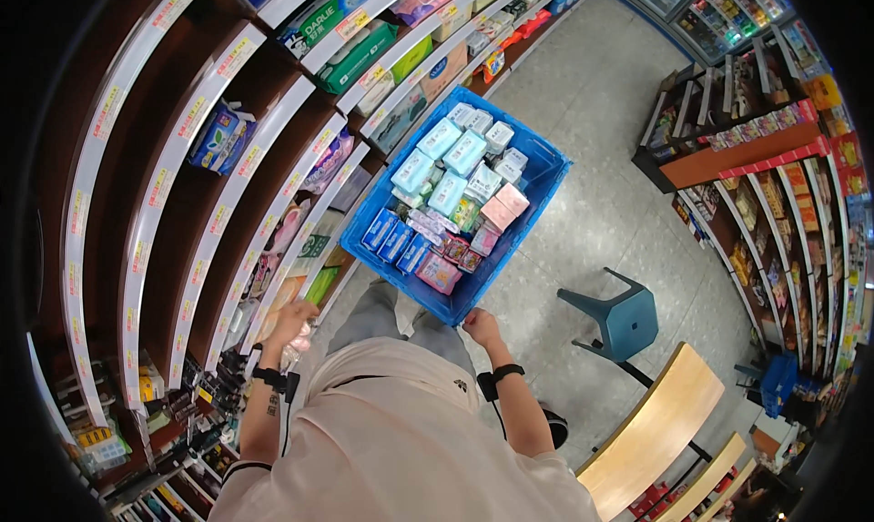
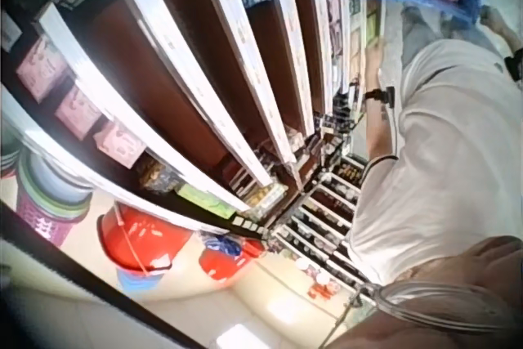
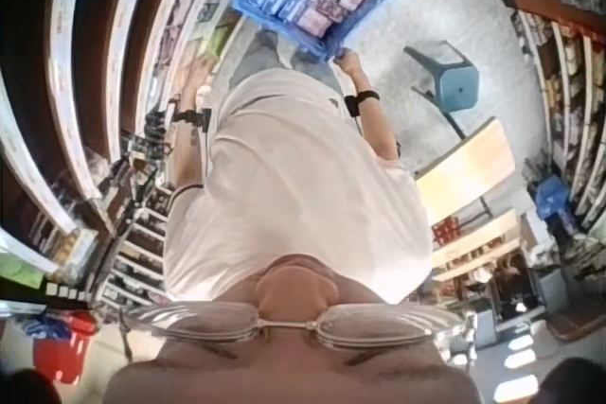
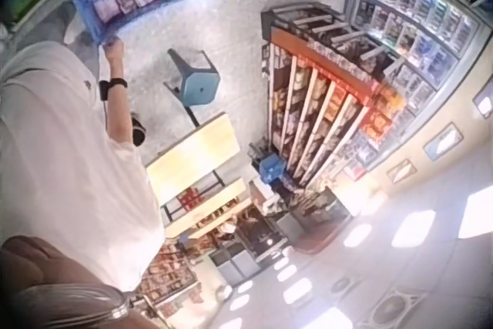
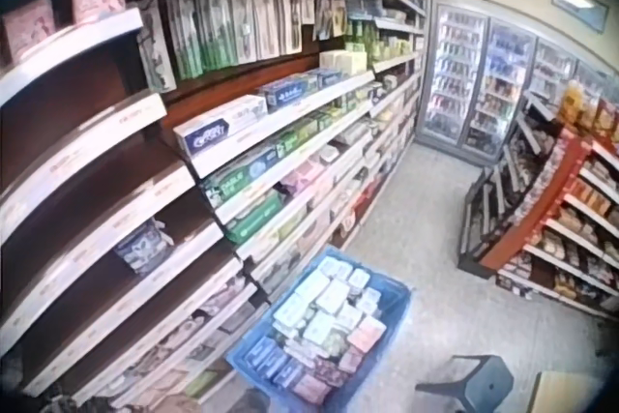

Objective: Organizing and stocking sanitary products on supermarket shelves.

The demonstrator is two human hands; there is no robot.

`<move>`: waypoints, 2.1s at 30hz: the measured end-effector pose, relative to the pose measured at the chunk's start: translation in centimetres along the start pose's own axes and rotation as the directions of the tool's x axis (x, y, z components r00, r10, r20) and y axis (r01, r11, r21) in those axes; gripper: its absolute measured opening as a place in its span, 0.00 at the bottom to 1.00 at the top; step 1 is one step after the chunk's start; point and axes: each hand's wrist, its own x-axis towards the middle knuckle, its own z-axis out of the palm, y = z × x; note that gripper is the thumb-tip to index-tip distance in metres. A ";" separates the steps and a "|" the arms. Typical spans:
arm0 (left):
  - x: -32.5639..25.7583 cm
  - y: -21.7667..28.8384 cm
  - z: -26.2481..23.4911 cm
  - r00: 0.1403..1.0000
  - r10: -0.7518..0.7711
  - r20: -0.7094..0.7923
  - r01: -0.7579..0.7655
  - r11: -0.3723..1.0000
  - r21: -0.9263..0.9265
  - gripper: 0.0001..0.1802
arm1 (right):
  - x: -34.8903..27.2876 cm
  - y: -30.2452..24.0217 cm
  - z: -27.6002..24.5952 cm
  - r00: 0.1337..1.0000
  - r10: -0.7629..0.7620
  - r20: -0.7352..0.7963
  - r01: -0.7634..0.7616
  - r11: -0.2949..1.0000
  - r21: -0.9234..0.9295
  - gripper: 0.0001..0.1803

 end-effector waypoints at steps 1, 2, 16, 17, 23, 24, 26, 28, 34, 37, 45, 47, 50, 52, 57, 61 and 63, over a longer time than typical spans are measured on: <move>-2.1 -5.3 1.6 0.987 -0.154 0.033 0.152 0.986 0.076 0.19 | 0.1 0.5 -0.2 1.000 0.002 0.031 -0.002 1.000 0.002 0.10; -4.1 -9.5 2.5 0.951 -0.302 0.063 0.289 0.943 0.167 0.22 | 0.1 1.0 -0.3 0.999 0.010 0.052 -0.010 1.000 0.016 0.10; -22.8 -15.6 17.5 0.562 -0.771 -0.298 0.754 0.626 -0.198 0.35 | -0.1 11.8 -3.9 0.823 0.487 0.291 -0.339 0.834 -0.436 0.16; -22.9 -14.0 17.8 0.596 -0.737 -0.318 0.730 0.662 -0.168 0.34 | 0.3 11.5 -3.9 0.814 0.483 0.322 -0.334 0.844 -0.420 0.16; -27.5 -11.4 21.2 0.745 -0.484 -0.459 0.530 0.847 -0.032 0.28 | 1.7 6.5 -3.1 0.889 0.215 0.405 -0.088 0.947 -0.309 0.22; -28.8 -13.2 23.0 0.725 -0.496 -0.478 0.532 0.844 -0.069 0.26 | 1.4 5.6 -3.1 0.909 0.130 0.397 0.027 0.930 -0.366 0.23; -32.1 -17.1 27.8 0.703 -0.510 -0.496 0.538 0.837 -0.098 0.24 | 0.0 3.7 -2.9 0.925 -0.028 0.378 0.212 0.865 -0.454 0.24; -35.6 -21.7 33.7 0.772 -0.489 -0.406 0.543 0.840 0.022 0.21 | -1.4 3.7 -3.2 0.913 -0.054 0.405 0.268 0.828 -0.493 0.23; -46.6 -24.2 48.4 0.726 -0.685 0.058 0.664 0.720 0.201 0.11 | -3.6 9.3 -4.0 0.856 0.033 0.516 0.311 0.765 -0.564 0.20; -48.0 -20.9 49.1 0.521 -0.853 -0.038 0.786 0.496 -0.369 0.09 | -5.1 12.7 -4.6 0.856 0.029 0.516 0.353 0.696 -0.625 0.18; -42.9 -25.0 43.3 0.570 -0.756 -0.321 0.576 0.646 -0.501 0.11 | -9.5 14.2 -3.8 0.889 0.204 0.411 0.138 0.736 -0.663 0.21; -40.8 -25.1 40.0 0.603 -0.651 -0.461 0.479 0.758 -0.442 0.12 | -10.0 14.0 -3.2 0.913 0.127 0.388 0.147 0.783 -0.604 0.19; -38.2 -24.3 36.9 0.598 -0.604 -0.527 0.384 0.793 -0.473 0.14 | -10.2 13.9 -2.5 0.949 -0.027 0.314 0.182 0.861 -0.475 0.16; -37.0 -23.8 35.9 0.597 -0.589 -0.544 0.405 0.807 -0.429 0.14 | -10.4 12.9 -2.5 0.956 -0.020 0.294 0.146 0.900 -0.412 0.16; -36.1 -23.5 38.0 0.655 -0.726 -0.211 0.430 0.588 -0.685 0.20 | -11.0 13.6 -3.2 0.971 -0.013 0.239 0.096 0.936 -0.339 0.16; -39.6 -23.8 40.3 0.713 -0.681 -0.166 0.467 0.638 -0.613 0.21 | -12.2 16.1 -3.6 0.974 -0.052 0.220 0.143 0.895 -0.423 0.17; -40.8 -24.3 40.8 0.728 -0.666 -0.163 0.486 0.669 -0.562 0.22 | -12.3 17.9 -3.6 0.968 0.103 0.228 0.014 0.890 -0.457 0.21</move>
